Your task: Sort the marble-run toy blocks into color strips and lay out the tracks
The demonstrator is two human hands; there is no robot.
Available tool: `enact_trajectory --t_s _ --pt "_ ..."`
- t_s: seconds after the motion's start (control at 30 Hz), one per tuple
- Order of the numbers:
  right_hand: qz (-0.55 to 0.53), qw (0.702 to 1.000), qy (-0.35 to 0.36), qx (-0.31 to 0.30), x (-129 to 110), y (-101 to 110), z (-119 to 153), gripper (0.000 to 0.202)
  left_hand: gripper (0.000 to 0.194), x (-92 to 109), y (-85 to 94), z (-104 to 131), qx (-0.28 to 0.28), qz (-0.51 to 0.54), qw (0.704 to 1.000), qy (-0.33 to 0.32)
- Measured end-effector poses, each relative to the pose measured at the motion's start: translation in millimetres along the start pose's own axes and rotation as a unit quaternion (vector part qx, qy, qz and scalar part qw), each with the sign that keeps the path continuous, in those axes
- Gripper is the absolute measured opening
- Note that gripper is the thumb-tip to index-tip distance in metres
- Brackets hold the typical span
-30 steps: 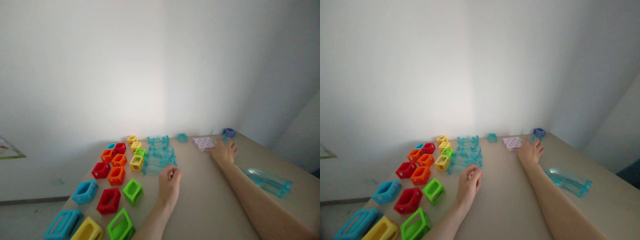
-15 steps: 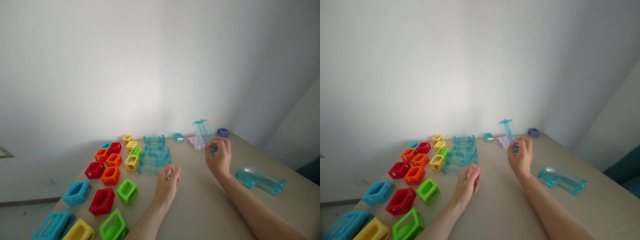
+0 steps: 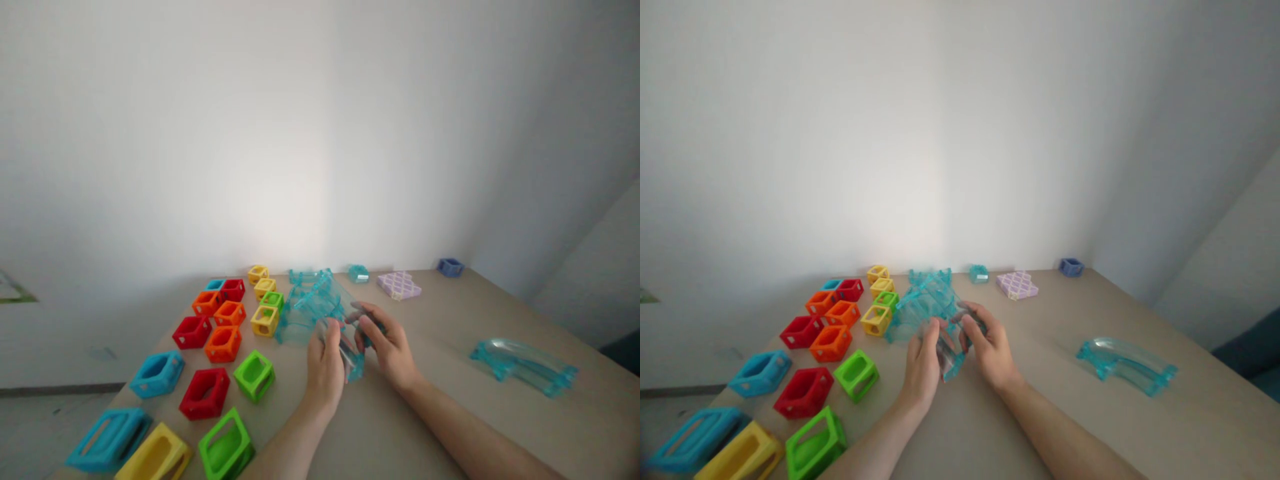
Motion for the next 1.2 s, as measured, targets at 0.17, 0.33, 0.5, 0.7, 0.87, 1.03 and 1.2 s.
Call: enact_trajectory --t_s 0.17,0.33,0.5,0.7,0.87,1.03,1.2 --pt "0.042 0.974 0.074 0.21 19 14 -18 0.03 0.031 -3 -3.5 3 -0.059 -0.01 0.998 0.001" --pt "0.197 0.937 0.213 0.195 25 12 -39 0.02 0.03 -2 -7.5 8 -0.167 -0.053 0.984 0.005" --pt "0.214 0.935 0.261 0.106 25 -9 -49 0.018 0.029 -3 -8.6 12 -0.219 -0.066 0.973 -0.026" --pt "0.27 0.923 0.275 -0.002 30 -36 -49 0.022 0.033 -6 -7.3 11 -0.209 -0.022 0.977 -0.035" --pt "0.325 0.909 0.26 -0.01 32 -41 -51 0.021 0.036 -8 -7.8 10 -0.206 -0.002 0.978 -0.026" --pt "0.311 0.917 0.249 -0.01 25 -34 -51 0.032 0.04 -7 -6.1 10 -0.167 0.009 0.986 -0.009" --pt "0.255 0.927 0.263 0.082 4 -13 -29 0.024 0.048 1 -2.5 8 -0.057 0.054 0.997 -0.004"
Point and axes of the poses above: each hand's wrist, its own z-axis away from the middle knuckle, its own y-axis out of the back of the hand, x = y × z, the point moved 1 cm from there along -z, towards the middle knuckle, and after that the axes turned 7 degrees about x, right-handed, at the moved point
